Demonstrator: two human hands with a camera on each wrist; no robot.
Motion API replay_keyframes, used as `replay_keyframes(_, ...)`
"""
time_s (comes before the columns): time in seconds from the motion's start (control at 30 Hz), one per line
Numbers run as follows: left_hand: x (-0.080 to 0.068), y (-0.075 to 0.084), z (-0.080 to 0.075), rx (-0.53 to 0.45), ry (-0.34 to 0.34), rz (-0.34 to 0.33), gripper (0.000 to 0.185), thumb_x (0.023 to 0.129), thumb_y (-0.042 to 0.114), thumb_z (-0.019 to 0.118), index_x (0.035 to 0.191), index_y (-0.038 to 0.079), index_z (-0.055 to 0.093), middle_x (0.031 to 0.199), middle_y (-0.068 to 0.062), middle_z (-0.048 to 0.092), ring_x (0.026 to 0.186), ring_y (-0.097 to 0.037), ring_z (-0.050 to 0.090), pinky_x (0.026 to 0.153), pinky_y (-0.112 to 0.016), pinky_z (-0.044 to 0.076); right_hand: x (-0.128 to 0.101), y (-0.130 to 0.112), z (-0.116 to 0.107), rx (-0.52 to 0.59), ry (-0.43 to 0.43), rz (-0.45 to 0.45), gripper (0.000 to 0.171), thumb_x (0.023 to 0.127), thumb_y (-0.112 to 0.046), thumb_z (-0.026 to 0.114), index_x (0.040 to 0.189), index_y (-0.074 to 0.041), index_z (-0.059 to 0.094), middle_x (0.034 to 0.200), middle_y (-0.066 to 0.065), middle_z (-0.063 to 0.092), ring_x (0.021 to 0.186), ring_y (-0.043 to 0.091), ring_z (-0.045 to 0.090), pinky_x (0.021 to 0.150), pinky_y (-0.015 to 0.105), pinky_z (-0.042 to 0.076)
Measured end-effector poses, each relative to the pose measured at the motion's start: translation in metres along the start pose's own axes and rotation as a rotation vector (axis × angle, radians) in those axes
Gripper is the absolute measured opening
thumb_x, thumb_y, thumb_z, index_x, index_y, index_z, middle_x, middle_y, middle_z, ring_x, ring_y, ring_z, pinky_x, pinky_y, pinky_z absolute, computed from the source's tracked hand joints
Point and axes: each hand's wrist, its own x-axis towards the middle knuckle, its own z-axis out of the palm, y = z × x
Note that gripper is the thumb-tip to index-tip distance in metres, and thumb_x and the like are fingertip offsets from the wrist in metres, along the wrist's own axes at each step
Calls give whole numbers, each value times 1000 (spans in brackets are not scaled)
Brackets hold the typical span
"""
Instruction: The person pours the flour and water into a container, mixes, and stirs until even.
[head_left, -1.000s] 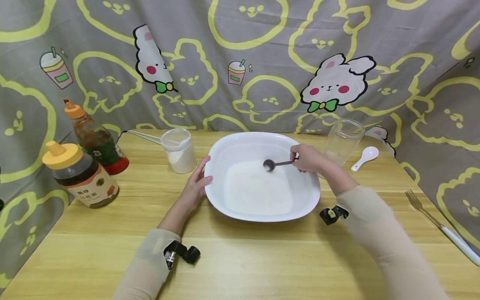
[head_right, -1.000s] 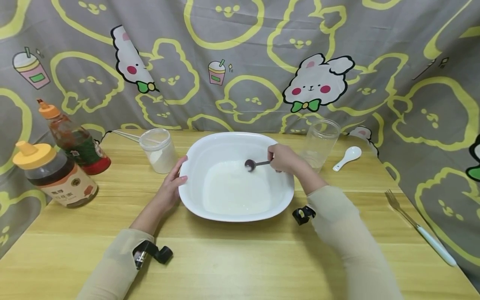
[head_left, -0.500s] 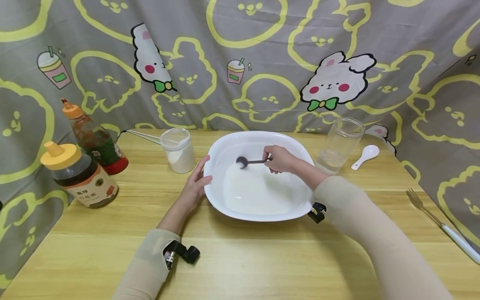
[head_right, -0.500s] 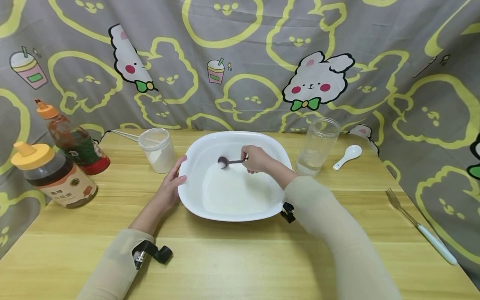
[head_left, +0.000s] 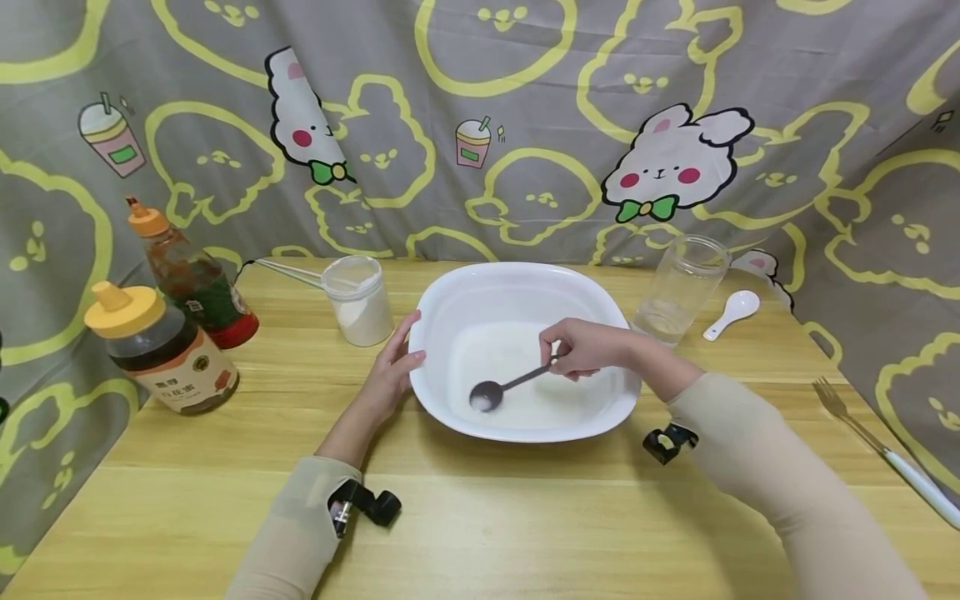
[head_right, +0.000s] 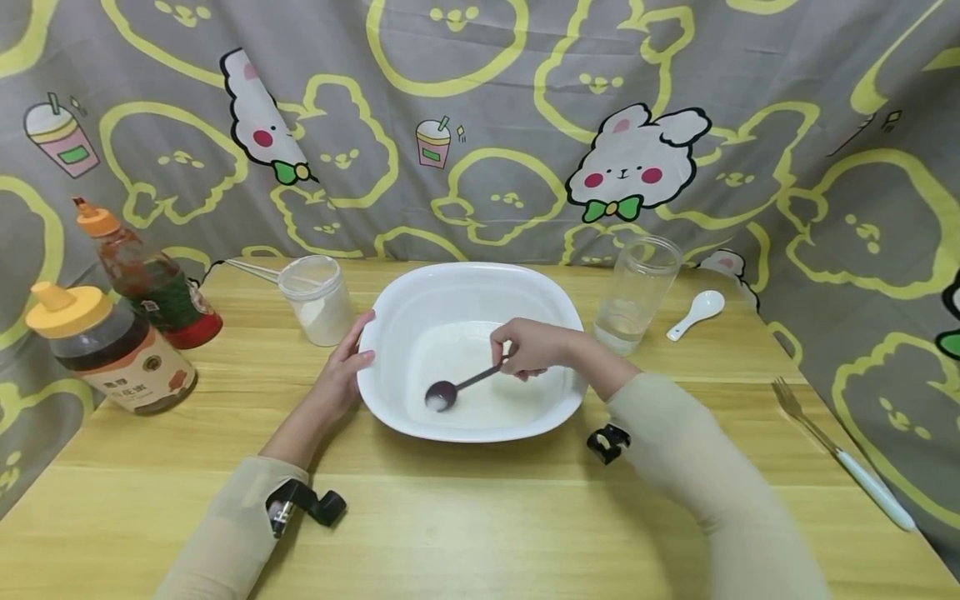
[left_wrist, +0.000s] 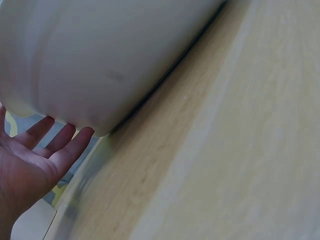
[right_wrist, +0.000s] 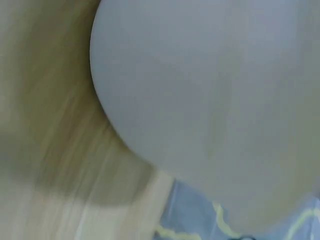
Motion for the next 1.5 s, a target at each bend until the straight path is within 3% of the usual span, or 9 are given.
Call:
replay_keyframes(0.17,0,0,0,-2,5,-9,64,80,10,49,137,21,23,130,-19,30,109,-43,34,78,-44,46,-27,5,-17,-97,0,55,7,78,4,49,81,0,54,49,3,44,41,11,36,39,19,29)
replay_keyframes(0.37,0,-1,-1,-3,5,-10,64,80,10,49,137,21,23,130,-18,30,110,-43,33,81,-49,42,-42,10,-38,-234,167,145,7,76,4,48,80,0,53,52,4,46,44,12,39,39,21,32)
replay_keyframes(0.53,0,-3,-1,-3,13,-11,63,80,9,49,137,22,24,132,-15,29,110,-41,34,80,-47,44,-26,16,-37,-263,322,179,9,76,3,47,84,2,52,53,5,48,45,13,42,41,23,36)
replay_keyframes(0.73,-1,-4,0,-13,11,-9,63,81,8,48,137,21,23,133,-15,27,111,-41,33,80,-44,45,6,21,-16,-126,449,119,6,78,3,47,83,1,50,51,6,51,43,14,45,40,23,39)
replay_keyframes(0.9,-1,-5,0,-19,19,-7,63,80,8,48,137,19,24,131,-14,29,109,-38,35,77,-39,48,18,22,1,87,393,86,3,82,0,49,84,1,48,52,7,51,41,12,41,38,20,32)
replay_keyframes(1.0,0,-4,0,-15,17,-4,63,81,7,48,137,19,23,131,-14,28,109,-38,35,76,-38,48,15,20,5,130,313,91,7,83,-2,50,88,4,49,52,7,50,40,12,37,38,20,29)
replay_keyframes(1.13,0,-4,0,-17,15,-4,63,80,7,48,137,19,23,132,-14,28,109,-38,35,76,-39,48,0,17,2,83,221,99,9,81,0,49,89,4,50,50,7,48,38,12,32,38,20,26)
replay_keyframes(1.23,0,-3,1,-19,13,-7,64,80,8,48,137,19,23,131,-15,28,108,-38,35,76,-40,48,-12,16,-4,3,200,108,8,79,1,49,86,3,52,50,5,47,39,12,32,38,20,26)
replay_keyframes(1.5,0,0,1,-9,13,-10,64,80,10,49,137,20,23,126,-21,31,107,-40,36,79,-47,44,-25,15,-16,-169,353,132,8,76,4,47,81,0,52,50,6,47,43,14,40,40,23,32)
